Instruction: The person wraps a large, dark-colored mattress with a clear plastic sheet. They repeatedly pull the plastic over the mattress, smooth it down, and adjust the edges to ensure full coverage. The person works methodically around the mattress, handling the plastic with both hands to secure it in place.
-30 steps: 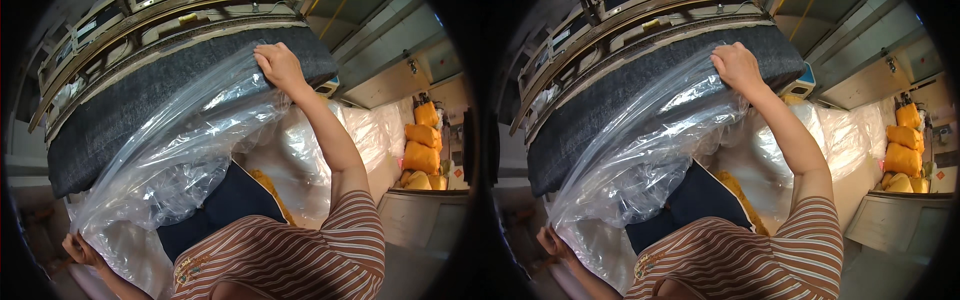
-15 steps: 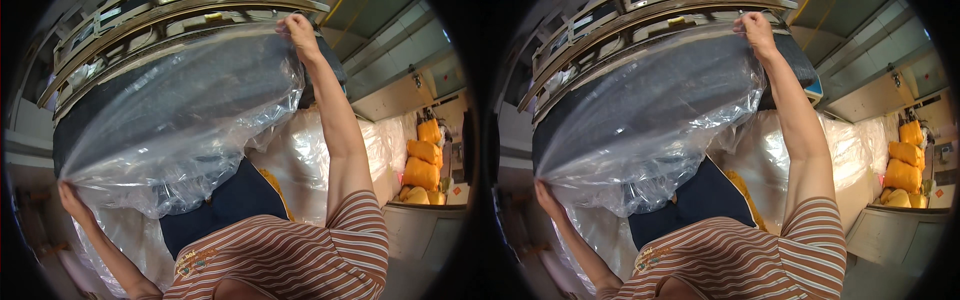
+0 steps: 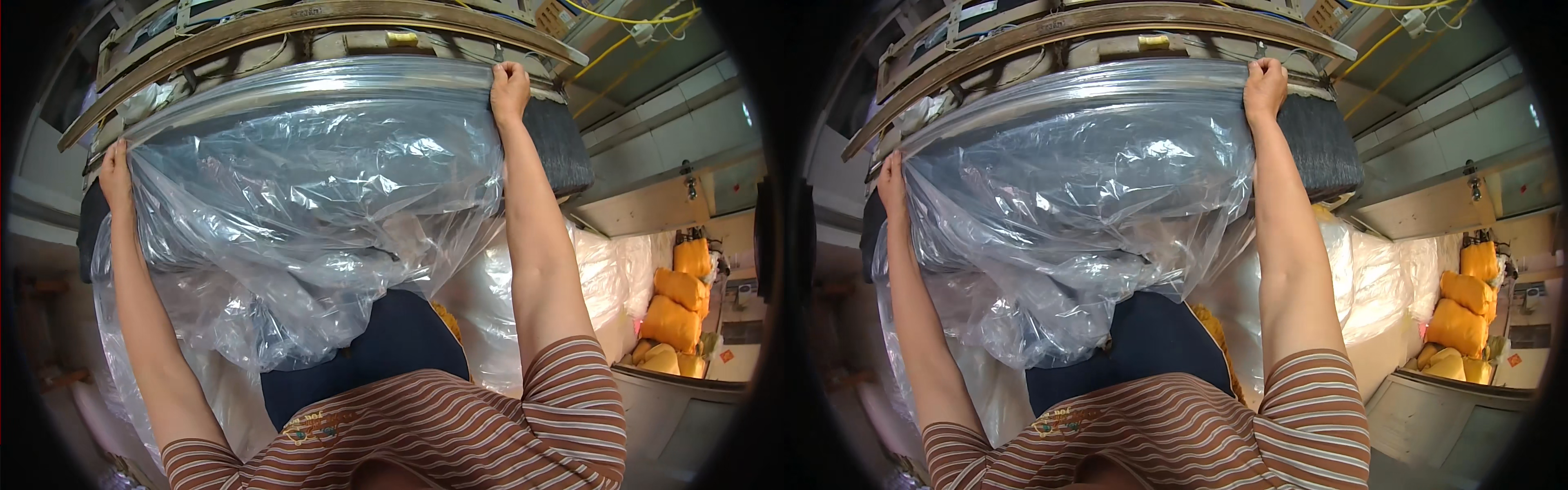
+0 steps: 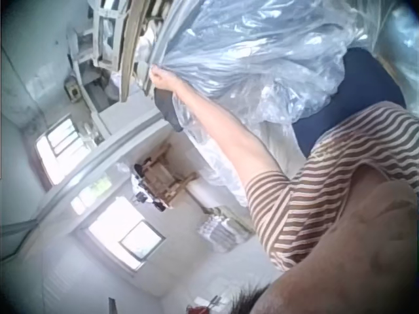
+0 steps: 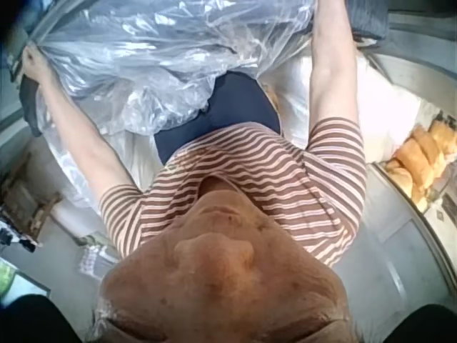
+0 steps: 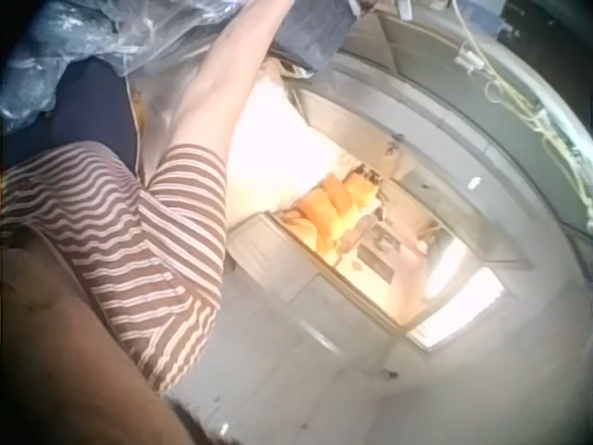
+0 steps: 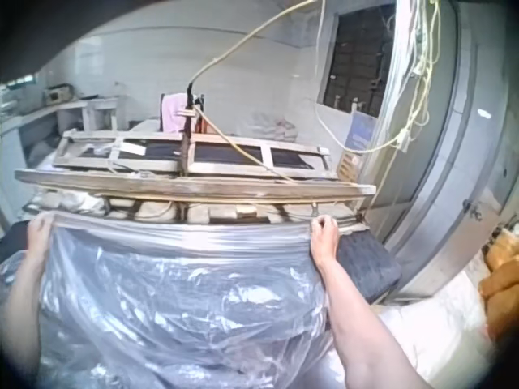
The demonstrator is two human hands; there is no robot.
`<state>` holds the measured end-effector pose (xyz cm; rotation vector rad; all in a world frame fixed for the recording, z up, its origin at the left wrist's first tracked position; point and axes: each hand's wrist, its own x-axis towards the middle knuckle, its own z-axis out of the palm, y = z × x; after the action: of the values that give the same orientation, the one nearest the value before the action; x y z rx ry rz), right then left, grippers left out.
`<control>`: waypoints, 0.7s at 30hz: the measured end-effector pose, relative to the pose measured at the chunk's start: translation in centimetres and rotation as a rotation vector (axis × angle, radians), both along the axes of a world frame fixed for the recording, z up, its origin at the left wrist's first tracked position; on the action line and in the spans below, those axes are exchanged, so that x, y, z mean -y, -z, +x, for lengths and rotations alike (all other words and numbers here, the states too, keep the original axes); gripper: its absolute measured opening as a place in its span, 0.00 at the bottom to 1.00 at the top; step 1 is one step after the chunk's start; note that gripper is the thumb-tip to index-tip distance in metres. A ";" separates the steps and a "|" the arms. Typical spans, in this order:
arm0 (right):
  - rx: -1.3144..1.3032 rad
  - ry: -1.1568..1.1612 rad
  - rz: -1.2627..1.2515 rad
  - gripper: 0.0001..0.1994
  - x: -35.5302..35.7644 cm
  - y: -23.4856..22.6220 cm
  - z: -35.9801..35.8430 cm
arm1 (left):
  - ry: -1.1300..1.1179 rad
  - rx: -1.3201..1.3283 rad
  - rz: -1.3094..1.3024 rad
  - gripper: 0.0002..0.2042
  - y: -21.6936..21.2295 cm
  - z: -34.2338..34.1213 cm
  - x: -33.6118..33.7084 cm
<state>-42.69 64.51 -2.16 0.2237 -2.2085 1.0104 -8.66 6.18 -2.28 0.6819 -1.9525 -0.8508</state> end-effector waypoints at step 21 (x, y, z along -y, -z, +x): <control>0.055 0.123 -0.256 0.19 -0.4 -0.3 -1.2 | -0.159 0.089 0.019 0.18 1.8 0.3 6.9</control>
<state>-43.86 64.89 -1.82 -0.0553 -2.0872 1.2284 -8.34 -0.75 -4.05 0.8867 -1.9409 -0.7541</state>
